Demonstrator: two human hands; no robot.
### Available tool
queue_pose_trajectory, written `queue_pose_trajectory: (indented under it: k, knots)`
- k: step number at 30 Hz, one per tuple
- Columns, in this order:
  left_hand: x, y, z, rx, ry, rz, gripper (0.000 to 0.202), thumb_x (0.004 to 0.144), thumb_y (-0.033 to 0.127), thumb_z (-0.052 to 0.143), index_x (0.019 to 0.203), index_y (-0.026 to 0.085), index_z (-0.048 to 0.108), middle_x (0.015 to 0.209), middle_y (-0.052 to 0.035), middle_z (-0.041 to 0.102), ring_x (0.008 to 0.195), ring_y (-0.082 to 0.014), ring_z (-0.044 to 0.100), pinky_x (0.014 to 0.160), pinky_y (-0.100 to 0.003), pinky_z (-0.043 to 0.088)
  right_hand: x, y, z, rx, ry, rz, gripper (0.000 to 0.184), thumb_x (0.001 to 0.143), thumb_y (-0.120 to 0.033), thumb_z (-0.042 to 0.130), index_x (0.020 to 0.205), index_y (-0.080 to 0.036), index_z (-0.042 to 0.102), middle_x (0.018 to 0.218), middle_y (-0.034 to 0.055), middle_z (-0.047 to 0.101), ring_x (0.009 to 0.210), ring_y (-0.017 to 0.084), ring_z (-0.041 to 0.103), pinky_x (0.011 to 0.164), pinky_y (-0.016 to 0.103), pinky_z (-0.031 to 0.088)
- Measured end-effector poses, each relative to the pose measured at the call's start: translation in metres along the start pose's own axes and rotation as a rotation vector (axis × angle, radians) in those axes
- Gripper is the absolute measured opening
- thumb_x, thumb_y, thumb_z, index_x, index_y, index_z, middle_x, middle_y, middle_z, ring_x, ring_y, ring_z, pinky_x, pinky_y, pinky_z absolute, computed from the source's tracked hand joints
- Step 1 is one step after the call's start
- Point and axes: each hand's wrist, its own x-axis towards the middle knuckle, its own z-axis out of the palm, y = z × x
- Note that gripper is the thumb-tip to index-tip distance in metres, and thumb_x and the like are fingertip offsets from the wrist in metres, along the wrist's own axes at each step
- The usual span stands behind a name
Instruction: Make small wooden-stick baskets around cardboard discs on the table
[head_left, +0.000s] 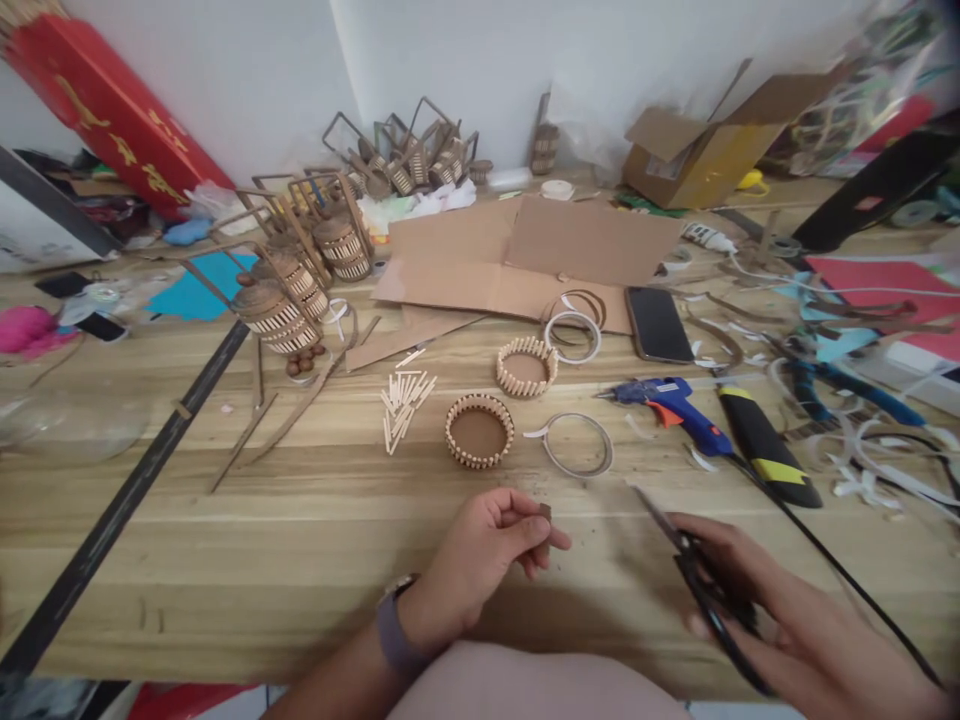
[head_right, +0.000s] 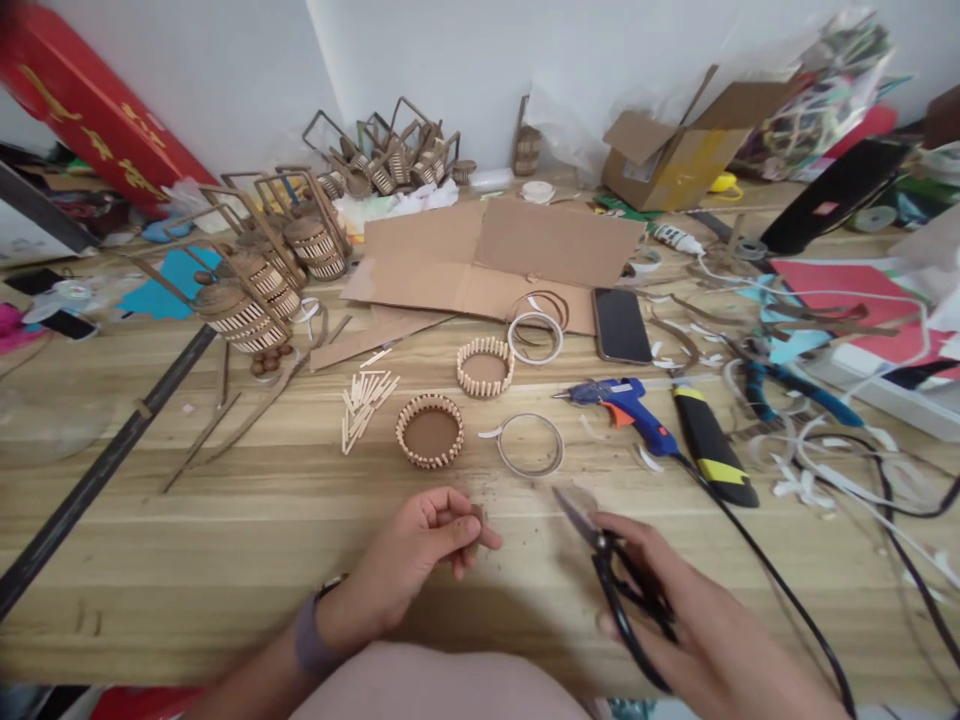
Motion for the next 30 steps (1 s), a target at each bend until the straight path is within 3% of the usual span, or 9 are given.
queue_pose_trajectory:
  k: [5,11,19,25,30]
  knots:
    - [0.003,0.001,0.007,0.046,0.002,-0.006,0.037,0.062,0.045,0.077,0.072,0.014,0.059,0.069,-0.0026,0.065,0.055,-0.0087,0.049,0.053,-0.024,0.039,0.004,-0.037,0.012,0.105,-0.245,0.0,0.061,0.065,-0.042,0.08,0.123,-0.028,0.063,0.097,0.0076,0.074,0.082,0.028,0.072,0.068,0.032,0.059]
    - [0.004,0.002,0.011,0.101,-0.041,-0.062,0.025,0.063,0.035,0.072,0.071,0.014,0.061,0.063,0.0011,0.062,0.048,-0.0065,0.047,0.049,-0.024,0.036,0.011,-0.049,0.015,0.196,-0.373,0.051,0.043,0.072,-0.03,0.07,0.115,-0.03,0.065,0.081,-0.0001,0.072,0.071,0.022,0.068,0.063,0.028,0.056]
    - [0.008,0.003,0.017,0.154,-0.126,-0.081,0.011,0.066,0.026,0.066,0.067,0.015,0.064,0.062,0.002,0.06,0.048,-0.0067,0.046,0.05,-0.023,0.037,0.006,-0.041,0.019,0.221,-0.338,0.075,0.038,0.065,-0.024,0.071,0.103,-0.03,0.071,0.073,-0.0021,0.071,0.065,0.02,0.065,0.056,0.024,0.052]
    - [0.015,0.005,0.029,0.183,-0.215,-0.096,0.007,0.063,0.023,0.062,0.063,0.016,0.063,0.059,0.0031,0.057,0.047,-0.0068,0.044,0.048,-0.023,0.035,-0.001,-0.044,0.011,0.27,-0.367,0.108,0.019,0.071,-0.028,0.067,0.089,-0.028,0.072,0.066,-0.0022,0.068,0.058,0.019,0.062,0.054,0.025,0.051]
    - [0.017,0.01,0.039,0.229,-0.248,-0.126,0.006,0.066,0.02,0.061,0.062,0.016,0.061,0.058,0.0033,0.057,0.048,-0.007,0.044,0.049,-0.022,0.036,-0.009,-0.025,0.011,0.24,-0.374,0.128,0.018,0.075,-0.043,0.069,0.083,-0.027,0.07,0.069,-0.0004,0.071,0.064,0.021,0.066,0.06,0.026,0.053]
